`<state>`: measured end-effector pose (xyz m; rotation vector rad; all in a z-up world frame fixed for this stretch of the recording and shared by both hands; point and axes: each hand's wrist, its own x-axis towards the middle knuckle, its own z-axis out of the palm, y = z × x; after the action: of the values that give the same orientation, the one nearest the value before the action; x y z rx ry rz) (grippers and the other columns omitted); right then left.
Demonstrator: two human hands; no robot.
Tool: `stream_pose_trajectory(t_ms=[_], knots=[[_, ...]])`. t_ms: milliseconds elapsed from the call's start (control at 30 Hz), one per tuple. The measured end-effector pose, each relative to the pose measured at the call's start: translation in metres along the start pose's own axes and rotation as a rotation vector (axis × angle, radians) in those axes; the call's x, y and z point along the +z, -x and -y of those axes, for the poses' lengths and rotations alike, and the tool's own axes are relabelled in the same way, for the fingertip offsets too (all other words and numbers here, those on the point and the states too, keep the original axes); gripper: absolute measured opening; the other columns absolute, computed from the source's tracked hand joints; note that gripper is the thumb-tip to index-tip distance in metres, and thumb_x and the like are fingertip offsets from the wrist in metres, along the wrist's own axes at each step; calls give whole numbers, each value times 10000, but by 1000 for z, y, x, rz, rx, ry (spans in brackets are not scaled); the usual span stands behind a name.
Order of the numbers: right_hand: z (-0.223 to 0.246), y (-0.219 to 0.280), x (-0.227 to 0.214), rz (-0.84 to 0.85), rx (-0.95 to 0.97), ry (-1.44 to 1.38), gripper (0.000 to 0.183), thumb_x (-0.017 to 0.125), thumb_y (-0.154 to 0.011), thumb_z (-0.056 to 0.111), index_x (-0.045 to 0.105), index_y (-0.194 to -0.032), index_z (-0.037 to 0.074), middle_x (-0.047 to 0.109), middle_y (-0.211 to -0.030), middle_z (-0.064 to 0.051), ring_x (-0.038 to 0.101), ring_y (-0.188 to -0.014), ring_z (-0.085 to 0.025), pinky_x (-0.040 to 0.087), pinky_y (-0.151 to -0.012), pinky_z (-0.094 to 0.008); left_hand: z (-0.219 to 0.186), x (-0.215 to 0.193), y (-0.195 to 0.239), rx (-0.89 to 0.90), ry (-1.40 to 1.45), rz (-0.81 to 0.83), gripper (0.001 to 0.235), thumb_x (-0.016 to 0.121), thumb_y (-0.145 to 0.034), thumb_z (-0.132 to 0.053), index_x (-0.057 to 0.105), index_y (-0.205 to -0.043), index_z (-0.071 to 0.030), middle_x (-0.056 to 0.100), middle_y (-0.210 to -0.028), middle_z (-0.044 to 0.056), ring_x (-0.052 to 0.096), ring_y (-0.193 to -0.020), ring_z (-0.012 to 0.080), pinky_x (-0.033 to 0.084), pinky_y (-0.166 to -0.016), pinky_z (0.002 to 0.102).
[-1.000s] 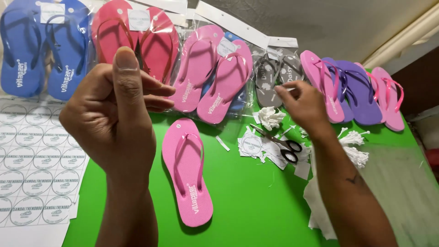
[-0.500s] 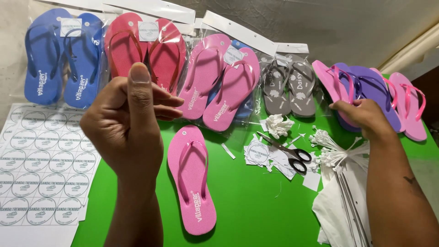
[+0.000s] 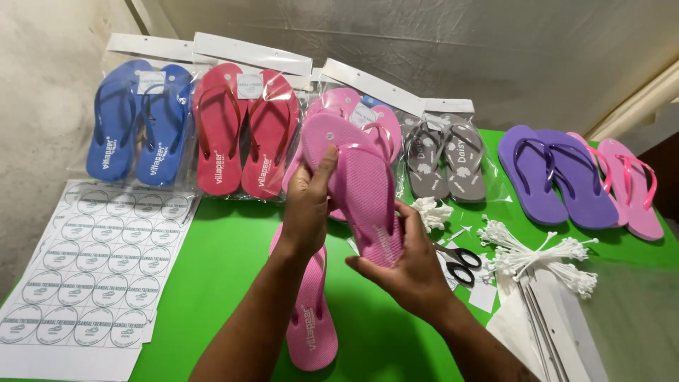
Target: The person wipes the surface of several flip-flops with a white cloth and places them into plastic packaging.
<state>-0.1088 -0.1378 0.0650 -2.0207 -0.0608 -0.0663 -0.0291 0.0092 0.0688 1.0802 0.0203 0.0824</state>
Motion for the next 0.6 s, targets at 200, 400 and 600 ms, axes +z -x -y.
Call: stream_pose_trajectory(t_ms=[200,400,600], knots=[[-5,-45,-33,-131,-151,-250,711,479,-1002,537,440,-1470,4,636,-1129,-200,629,-1019,-287,495,-824,-399,2,-3,-1,24,-46,63,240,656,-1011,-219,615,-1136,-18,705,-865,137,725,-720,208,642,-624,377],[-9,-65,-38,-59,-181,-469,424,522,-1069,330,693,-1246,-15,724,-899,-146,654,-755,-172,535,-687,-281,4,9,11,70,-150,219,184,768,-926,-154,679,-1017,-20,707,-756,110,679,-656,145,599,-572,293],[7,-59,-36,-70,-311,-386,206,638,-1044,176,753,-1019,7,613,-647,-56,559,-615,-104,538,-660,-252,3,8,12,66,-169,283,164,774,-916,-137,722,-1044,-48,725,-774,92,664,-687,115,601,-581,282]])
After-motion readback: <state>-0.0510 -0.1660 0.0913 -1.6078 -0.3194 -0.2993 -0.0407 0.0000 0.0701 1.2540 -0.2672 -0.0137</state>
